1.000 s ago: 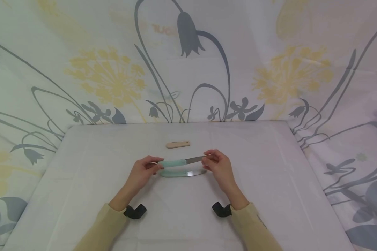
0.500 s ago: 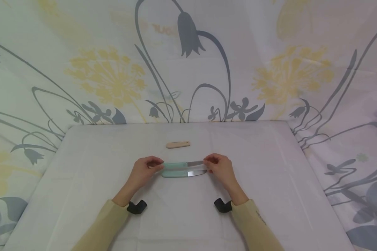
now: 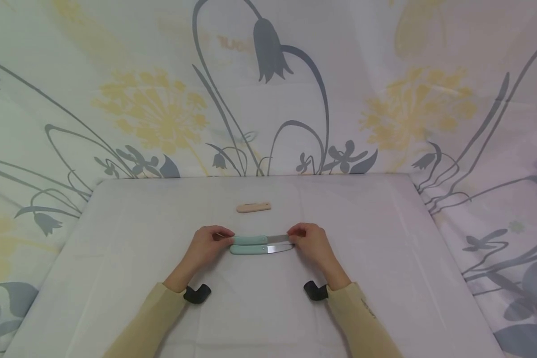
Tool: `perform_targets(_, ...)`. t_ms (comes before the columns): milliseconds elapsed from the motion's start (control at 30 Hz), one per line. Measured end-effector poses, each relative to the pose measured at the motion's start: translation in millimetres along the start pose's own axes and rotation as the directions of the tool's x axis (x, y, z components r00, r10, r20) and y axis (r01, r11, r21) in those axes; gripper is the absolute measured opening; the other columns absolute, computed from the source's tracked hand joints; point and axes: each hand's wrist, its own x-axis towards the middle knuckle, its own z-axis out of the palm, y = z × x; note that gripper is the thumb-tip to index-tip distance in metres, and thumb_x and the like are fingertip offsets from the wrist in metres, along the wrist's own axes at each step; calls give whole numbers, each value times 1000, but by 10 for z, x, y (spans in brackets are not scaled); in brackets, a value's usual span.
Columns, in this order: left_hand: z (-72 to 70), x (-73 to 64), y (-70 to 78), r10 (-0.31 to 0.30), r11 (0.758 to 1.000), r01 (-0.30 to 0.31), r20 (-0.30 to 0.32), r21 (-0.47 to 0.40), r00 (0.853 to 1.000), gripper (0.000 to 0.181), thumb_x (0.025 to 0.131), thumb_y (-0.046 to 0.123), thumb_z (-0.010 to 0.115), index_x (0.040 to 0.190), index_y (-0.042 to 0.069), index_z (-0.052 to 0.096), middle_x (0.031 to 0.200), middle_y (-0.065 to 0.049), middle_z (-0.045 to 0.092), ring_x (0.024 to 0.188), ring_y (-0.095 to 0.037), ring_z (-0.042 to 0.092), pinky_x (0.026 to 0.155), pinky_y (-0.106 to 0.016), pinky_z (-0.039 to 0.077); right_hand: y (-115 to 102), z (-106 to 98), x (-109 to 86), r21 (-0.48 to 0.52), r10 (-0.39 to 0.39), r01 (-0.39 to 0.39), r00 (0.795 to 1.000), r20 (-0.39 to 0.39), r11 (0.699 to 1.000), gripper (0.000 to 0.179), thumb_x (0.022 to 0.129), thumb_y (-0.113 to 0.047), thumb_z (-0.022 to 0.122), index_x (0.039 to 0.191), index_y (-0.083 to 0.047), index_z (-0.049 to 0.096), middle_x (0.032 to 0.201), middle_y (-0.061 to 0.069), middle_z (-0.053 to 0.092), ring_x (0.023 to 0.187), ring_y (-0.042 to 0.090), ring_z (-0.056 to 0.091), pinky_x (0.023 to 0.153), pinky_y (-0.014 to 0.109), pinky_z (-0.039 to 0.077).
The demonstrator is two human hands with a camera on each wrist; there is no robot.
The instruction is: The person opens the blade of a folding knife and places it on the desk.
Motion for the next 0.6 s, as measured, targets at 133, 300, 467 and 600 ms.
perform_targets(133, 13, 10, -6, -12, 1000, 12, -3, 15, 1000, 10, 89, 15, 76, 99, 13, 78, 91, 3, 70, 80, -13, 61, 74, -34, 49, 8, 5, 11, -36, -6, 6, 1000, 9, 999, 12, 91, -6, 70, 102, -3, 75, 89, 5, 69, 75, 17, 57, 66, 30, 47)
perform_targets(300, 30, 29, -2, -30, 999, 30, -3, 36, 1000, 10, 89, 16, 76, 99, 12, 77, 91, 2, 70, 80, -13, 61, 74, -34, 49, 0, -2, -5, -66, -1, 1, 1000, 1, 998, 15, 91, -7, 70, 105, -3, 75, 98, 8, 69, 84, 21, 58, 70, 31, 47)
perform_targets(467, 47, 29, 1, -38, 998, 38, -9, 51, 999, 11, 89, 15, 76, 99, 11, 77, 91, 1, 69, 80, -13, 60, 73, -33, 49, -30, -14, -32, -85, -10, 10, 1000, 7, 996, 17, 92, -7, 69, 107, -3, 75, 103, 10, 65, 91, 23, 58, 75, 33, 47)
perform_targets(600, 52, 22, 8, -38, 998, 39, -11, 53, 999, 12, 90, 15, 75, 101, 11, 76, 92, 0, 68, 81, -14, 60, 73, -34, 49, -44, -24, -39, -87, -22, 24, 1000, 15, 996, 18, 93, -6, 68, 109, -2, 75, 103, 11, 63, 91, 25, 58, 74, 33, 47)
